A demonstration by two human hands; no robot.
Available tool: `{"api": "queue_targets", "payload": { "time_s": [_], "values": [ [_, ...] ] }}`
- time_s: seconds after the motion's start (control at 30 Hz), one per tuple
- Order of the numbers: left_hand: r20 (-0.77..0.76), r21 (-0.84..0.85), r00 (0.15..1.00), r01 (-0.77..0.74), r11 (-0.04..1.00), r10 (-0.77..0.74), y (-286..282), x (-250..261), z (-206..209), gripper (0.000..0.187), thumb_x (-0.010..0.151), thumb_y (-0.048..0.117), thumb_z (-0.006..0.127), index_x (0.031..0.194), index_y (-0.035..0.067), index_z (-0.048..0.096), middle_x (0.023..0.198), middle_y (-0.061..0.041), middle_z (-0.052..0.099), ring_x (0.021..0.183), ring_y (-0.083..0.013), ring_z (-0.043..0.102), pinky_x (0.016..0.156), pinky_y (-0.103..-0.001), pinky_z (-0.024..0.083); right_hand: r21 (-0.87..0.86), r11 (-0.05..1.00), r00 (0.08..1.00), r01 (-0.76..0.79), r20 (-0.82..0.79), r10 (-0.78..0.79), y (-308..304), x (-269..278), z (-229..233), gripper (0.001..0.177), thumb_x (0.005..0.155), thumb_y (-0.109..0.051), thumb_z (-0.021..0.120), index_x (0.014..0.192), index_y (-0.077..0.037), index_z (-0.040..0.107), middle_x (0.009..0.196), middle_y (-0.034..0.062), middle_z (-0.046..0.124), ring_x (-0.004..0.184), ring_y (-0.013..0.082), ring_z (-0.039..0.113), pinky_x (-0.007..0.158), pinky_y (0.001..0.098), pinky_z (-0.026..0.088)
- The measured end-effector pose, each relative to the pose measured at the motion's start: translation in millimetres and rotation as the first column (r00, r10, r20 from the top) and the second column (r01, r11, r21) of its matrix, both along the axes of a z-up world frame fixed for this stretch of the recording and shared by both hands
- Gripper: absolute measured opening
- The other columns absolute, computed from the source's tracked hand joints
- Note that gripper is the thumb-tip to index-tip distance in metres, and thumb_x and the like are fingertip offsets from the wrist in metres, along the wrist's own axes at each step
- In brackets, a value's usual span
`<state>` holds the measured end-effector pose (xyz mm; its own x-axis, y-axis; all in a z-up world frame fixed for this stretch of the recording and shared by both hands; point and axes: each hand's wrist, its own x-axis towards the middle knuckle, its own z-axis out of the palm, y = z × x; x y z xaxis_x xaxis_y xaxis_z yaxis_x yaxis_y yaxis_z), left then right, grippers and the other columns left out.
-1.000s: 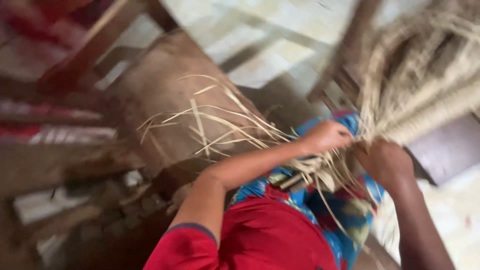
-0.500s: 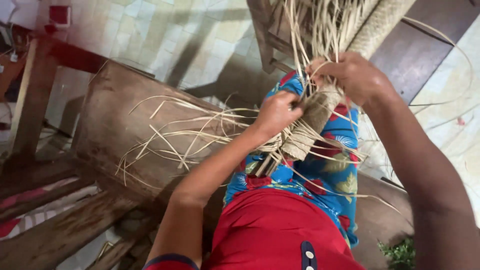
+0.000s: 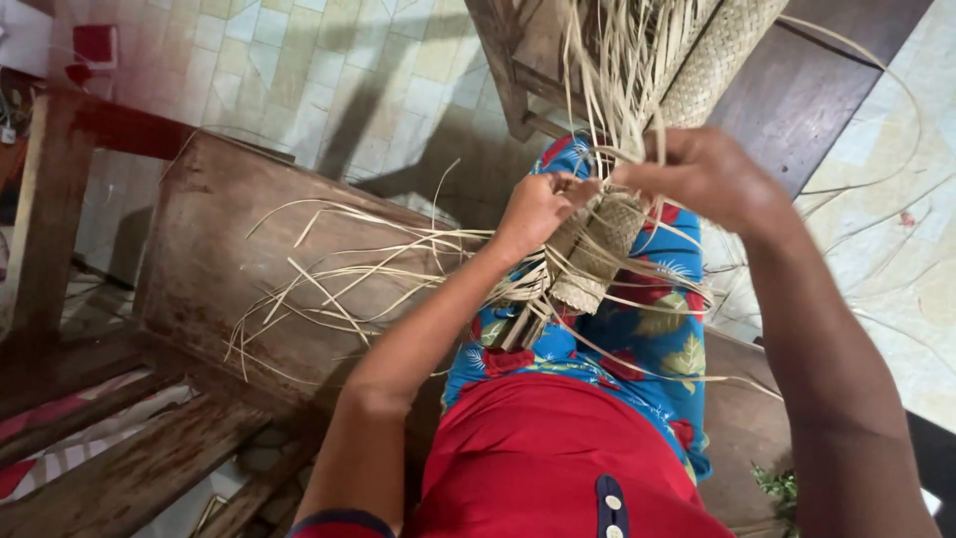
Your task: Weaving natural fiber strips around a cylindrical core to create a rolled mat
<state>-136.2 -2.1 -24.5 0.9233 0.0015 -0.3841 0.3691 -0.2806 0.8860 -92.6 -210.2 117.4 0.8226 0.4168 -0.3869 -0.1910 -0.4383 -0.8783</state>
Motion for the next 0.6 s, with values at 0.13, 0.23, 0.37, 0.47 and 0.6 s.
{"api": "queue_targets", "payload": {
  "time_s": [0.13, 0.23, 0.37, 0.47, 0.6],
  "values": [
    [-0.024, 0.074, 0.993, 0.115, 0.991, -0.114, 0, 8, 4, 0.024, 0.077, 0.037, 0.076, 0.090, 0.018, 0.080, 0.090, -0.002, 0.080, 0.098, -0.0292, 0.075, 0.087, -0.042, 0.058, -0.548, 0.816, 0.956, -0.181, 0.095, 0.276, 6, -11, -56, 0.039, 0.090, -0.045, 0.075, 0.101, -0.007, 0.073, 0.089, 0.0176, 0.075, 0.090, 0.0399, 0.073, 0.080, 0.0539, 0.057],
    [0.022, 0.143, 0.989, 0.142, 0.979, -0.147, 0, 13, -22, 0.024, 0.076, 0.041, 0.076, 0.090, 0.023, 0.081, 0.096, 0.001, 0.079, 0.103, -0.0287, 0.072, 0.093, -0.042, 0.058, -0.714, 0.694, 0.844, -0.088, 0.317, 0.434, 6, -17, -99, 0.038, 0.085, -0.046, 0.074, 0.099, -0.010, 0.070, 0.092, 0.0101, 0.072, 0.092, 0.0352, 0.072, 0.075, 0.0500, 0.059],
    [0.181, 0.365, 0.962, 0.126, 0.923, -0.203, -3, 14, -24, 0.020, 0.077, 0.041, 0.073, 0.086, 0.025, 0.080, 0.094, 0.003, 0.073, 0.101, -0.0249, 0.070, 0.097, -0.040, 0.058, -0.665, 0.742, 0.900, -0.089, 0.266, 0.346, 10, -1, -90, 0.049, 0.088, -0.050, 0.069, 0.089, -0.001, 0.072, 0.084, 0.0221, 0.070, 0.086, 0.0435, 0.070, 0.073, 0.0558, 0.057],
    [0.401, 0.560, 0.843, 0.085, 0.824, -0.360, -9, 6, -5, 0.016, 0.076, 0.030, 0.070, 0.082, 0.016, 0.076, 0.089, -0.002, 0.070, 0.097, -0.0256, 0.066, 0.085, -0.042, 0.053, -0.441, 0.891, 0.994, -0.106, -0.011, 0.112, 10, 25, -53, 0.065, 0.085, -0.057, 0.076, 0.103, 0.006, 0.073, 0.104, 0.0314, 0.071, 0.106, 0.0503, 0.067, 0.087, 0.0598, 0.051],
    [0.274, 0.591, 0.831, 0.251, 0.767, -0.483, -12, 10, 37, 0.018, 0.086, 0.017, 0.068, 0.077, 0.003, 0.072, 0.081, -0.006, 0.063, 0.084, -0.0282, 0.060, 0.084, -0.052, 0.045, -0.232, 0.972, 0.958, 0.031, -0.270, -0.095, 29, 30, 20, 0.035, 0.101, -0.045, 0.054, 0.095, -0.012, 0.065, 0.111, 0.0063, 0.069, 0.103, 0.0252, 0.062, 0.102, 0.0479, 0.044]
  ]
}}
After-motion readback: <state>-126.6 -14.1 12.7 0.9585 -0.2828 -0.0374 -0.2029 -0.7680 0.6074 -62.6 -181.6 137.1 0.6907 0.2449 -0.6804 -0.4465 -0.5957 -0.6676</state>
